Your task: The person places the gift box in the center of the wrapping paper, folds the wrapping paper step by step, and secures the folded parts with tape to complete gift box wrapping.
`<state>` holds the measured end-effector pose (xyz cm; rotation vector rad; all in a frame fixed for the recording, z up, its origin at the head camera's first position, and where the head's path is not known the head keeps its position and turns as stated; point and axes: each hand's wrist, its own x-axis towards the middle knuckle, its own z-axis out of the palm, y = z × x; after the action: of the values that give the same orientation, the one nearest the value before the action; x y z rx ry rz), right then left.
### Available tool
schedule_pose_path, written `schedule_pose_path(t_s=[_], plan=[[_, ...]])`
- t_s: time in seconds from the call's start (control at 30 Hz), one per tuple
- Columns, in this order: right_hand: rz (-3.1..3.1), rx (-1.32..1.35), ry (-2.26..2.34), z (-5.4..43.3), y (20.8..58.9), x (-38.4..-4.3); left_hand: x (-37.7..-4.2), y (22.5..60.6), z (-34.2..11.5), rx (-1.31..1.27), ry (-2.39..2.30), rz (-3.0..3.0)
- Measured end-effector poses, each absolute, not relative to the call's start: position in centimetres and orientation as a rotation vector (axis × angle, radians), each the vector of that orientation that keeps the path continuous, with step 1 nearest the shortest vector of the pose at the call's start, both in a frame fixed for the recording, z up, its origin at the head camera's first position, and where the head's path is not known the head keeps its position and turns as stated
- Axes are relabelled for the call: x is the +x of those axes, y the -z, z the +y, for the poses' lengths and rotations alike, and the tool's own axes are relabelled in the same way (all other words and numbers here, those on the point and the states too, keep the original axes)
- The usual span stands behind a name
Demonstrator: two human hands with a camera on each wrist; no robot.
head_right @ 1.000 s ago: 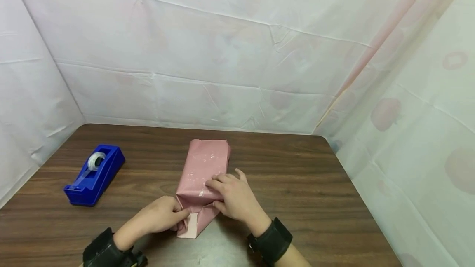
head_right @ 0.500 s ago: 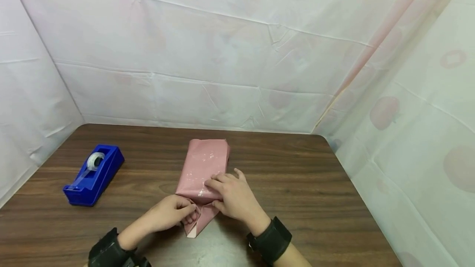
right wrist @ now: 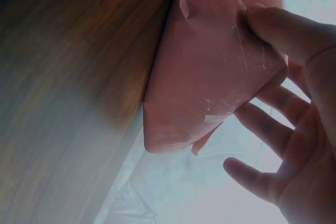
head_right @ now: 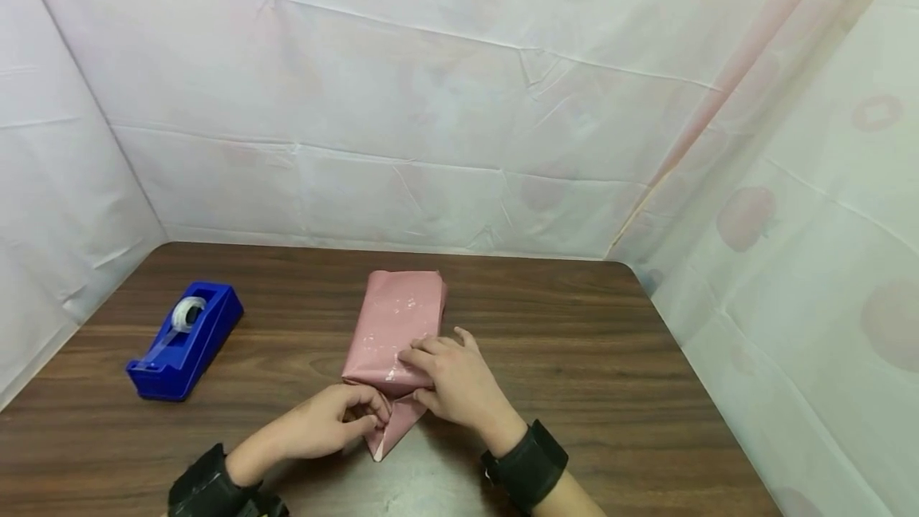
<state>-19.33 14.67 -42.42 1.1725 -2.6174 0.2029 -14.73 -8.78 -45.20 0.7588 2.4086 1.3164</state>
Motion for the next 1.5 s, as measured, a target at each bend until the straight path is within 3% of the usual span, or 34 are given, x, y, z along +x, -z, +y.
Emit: schedule_pose_path(t_s=[0.5,1.5], plan=[[-2.630,1.167,-0.186,14.8,42.4,-19.2,-10.9,43.8,-7.2,0.990,-0.518,2.963],[-2.576,1.193,-0.187,14.8,42.6,-19.5,-10.5,44.7,-7.6,0.789,-0.431,2.726]])
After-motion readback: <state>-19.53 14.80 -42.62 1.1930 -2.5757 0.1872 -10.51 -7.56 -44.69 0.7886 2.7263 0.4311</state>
